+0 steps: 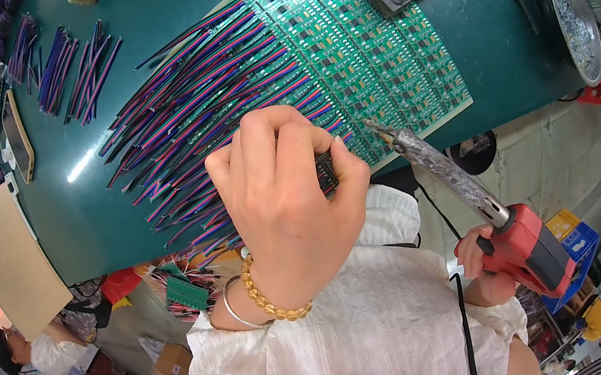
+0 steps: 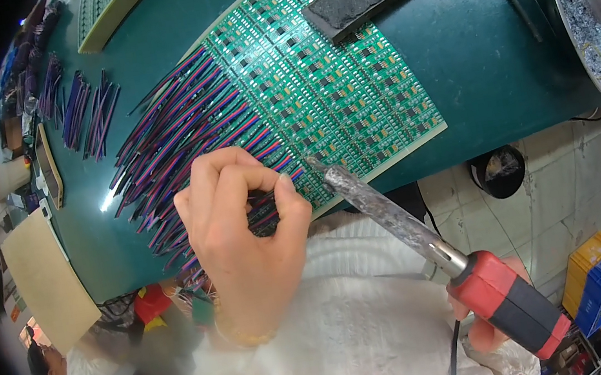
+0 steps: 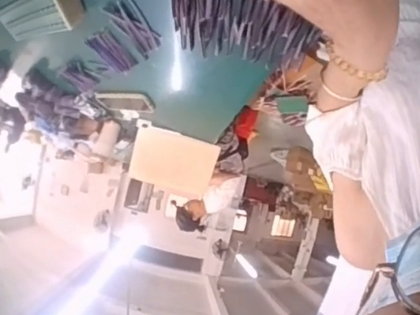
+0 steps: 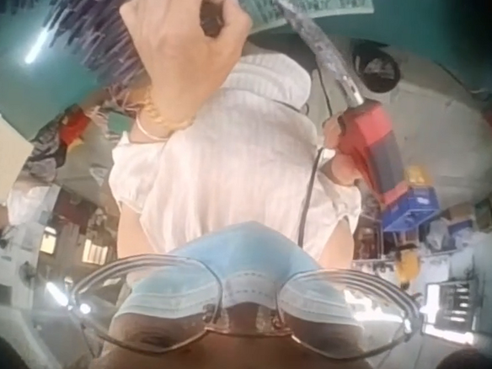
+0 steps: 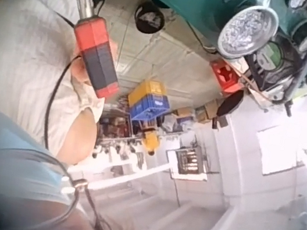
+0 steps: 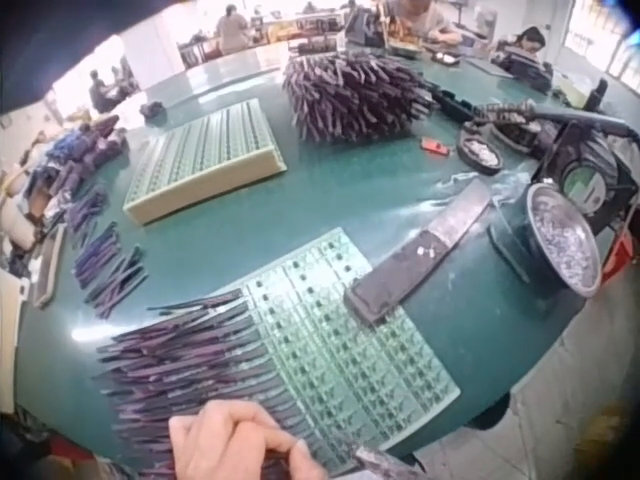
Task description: The person solders ribbon cables to a circuit board panel by positioning each cable end onto the board by hand and applying a soldering iron.
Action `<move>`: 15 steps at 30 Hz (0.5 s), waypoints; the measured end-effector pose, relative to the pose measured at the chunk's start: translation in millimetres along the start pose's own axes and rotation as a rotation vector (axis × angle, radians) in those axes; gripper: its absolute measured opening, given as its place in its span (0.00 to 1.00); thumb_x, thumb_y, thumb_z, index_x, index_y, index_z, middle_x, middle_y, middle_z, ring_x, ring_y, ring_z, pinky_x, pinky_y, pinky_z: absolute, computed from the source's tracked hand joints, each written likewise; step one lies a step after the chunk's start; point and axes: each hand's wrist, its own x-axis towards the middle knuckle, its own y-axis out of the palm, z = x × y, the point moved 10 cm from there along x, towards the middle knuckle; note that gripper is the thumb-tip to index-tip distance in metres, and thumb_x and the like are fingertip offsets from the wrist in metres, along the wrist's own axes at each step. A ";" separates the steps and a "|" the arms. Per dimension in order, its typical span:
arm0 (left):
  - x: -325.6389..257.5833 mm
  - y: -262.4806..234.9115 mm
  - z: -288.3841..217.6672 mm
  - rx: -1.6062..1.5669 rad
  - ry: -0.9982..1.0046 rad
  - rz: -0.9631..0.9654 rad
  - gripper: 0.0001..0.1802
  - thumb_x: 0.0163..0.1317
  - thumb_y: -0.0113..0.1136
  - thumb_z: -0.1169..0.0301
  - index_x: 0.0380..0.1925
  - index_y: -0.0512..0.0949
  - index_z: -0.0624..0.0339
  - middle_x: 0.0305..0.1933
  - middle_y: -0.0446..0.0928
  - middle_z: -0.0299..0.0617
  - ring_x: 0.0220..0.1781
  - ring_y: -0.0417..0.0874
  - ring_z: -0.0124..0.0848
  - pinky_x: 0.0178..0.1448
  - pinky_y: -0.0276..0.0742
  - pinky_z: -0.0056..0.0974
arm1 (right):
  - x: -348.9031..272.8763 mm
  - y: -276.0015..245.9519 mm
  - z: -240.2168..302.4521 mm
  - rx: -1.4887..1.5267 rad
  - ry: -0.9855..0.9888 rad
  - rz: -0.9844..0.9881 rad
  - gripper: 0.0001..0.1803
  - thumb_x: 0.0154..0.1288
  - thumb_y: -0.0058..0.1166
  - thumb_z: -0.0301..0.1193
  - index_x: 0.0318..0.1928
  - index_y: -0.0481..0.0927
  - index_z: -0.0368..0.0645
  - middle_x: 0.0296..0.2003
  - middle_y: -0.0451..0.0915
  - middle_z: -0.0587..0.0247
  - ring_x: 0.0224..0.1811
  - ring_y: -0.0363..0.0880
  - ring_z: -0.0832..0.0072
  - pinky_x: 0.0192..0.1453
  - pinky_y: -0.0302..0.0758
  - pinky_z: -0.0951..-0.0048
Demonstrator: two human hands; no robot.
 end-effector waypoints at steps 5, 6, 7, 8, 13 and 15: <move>1.2 0.1 -0.1 -0.011 -0.032 0.041 0.08 0.46 0.64 0.79 0.26 0.75 0.58 0.35 0.75 0.40 0.39 0.76 0.35 0.45 0.61 0.39 | -5.9 -3.8 -9.2 0.032 0.134 -0.086 0.36 0.47 0.68 0.63 0.34 0.79 0.39 0.28 0.79 0.65 0.30 0.79 0.73 0.34 0.74 0.73; 1.1 0.1 -0.3 -0.012 -0.028 0.038 0.08 0.46 0.64 0.79 0.26 0.75 0.58 0.35 0.75 0.40 0.38 0.76 0.35 0.44 0.61 0.39 | -1.5 0.1 -8.0 0.004 0.126 -0.012 0.36 0.49 0.67 0.63 0.33 0.79 0.39 0.28 0.79 0.65 0.29 0.79 0.73 0.34 0.74 0.74; 1.0 0.0 -0.6 -0.014 -0.024 0.036 0.09 0.45 0.64 0.79 0.26 0.75 0.58 0.35 0.75 0.40 0.38 0.76 0.35 0.44 0.61 0.39 | 0.4 5.5 -7.0 -0.024 0.117 0.062 0.36 0.51 0.66 0.64 0.33 0.78 0.39 0.27 0.79 0.65 0.28 0.79 0.74 0.33 0.73 0.74; 1.3 0.5 -0.7 -0.015 -0.025 0.038 0.09 0.45 0.64 0.79 0.26 0.75 0.58 0.35 0.75 0.40 0.38 0.76 0.35 0.44 0.61 0.39 | -2.7 11.0 -9.3 -0.024 0.119 0.061 0.36 0.51 0.66 0.64 0.33 0.78 0.39 0.27 0.79 0.65 0.28 0.79 0.74 0.33 0.73 0.74; 1.6 -0.2 -0.4 -0.009 -0.014 0.031 0.09 0.45 0.64 0.80 0.26 0.75 0.57 0.34 0.75 0.39 0.37 0.76 0.35 0.44 0.61 0.39 | 1.6 9.7 -6.4 -0.090 0.082 0.042 0.35 0.54 0.63 0.64 0.30 0.78 0.39 0.25 0.77 0.67 0.23 0.77 0.76 0.27 0.69 0.76; 2.8 0.3 -0.5 -0.013 -0.017 0.031 0.09 0.45 0.64 0.80 0.26 0.75 0.57 0.34 0.75 0.39 0.37 0.76 0.35 0.44 0.61 0.39 | -11.5 5.5 -5.8 -0.213 0.058 -0.064 0.35 0.54 0.62 0.64 0.29 0.78 0.40 0.24 0.77 0.67 0.23 0.76 0.77 0.27 0.68 0.76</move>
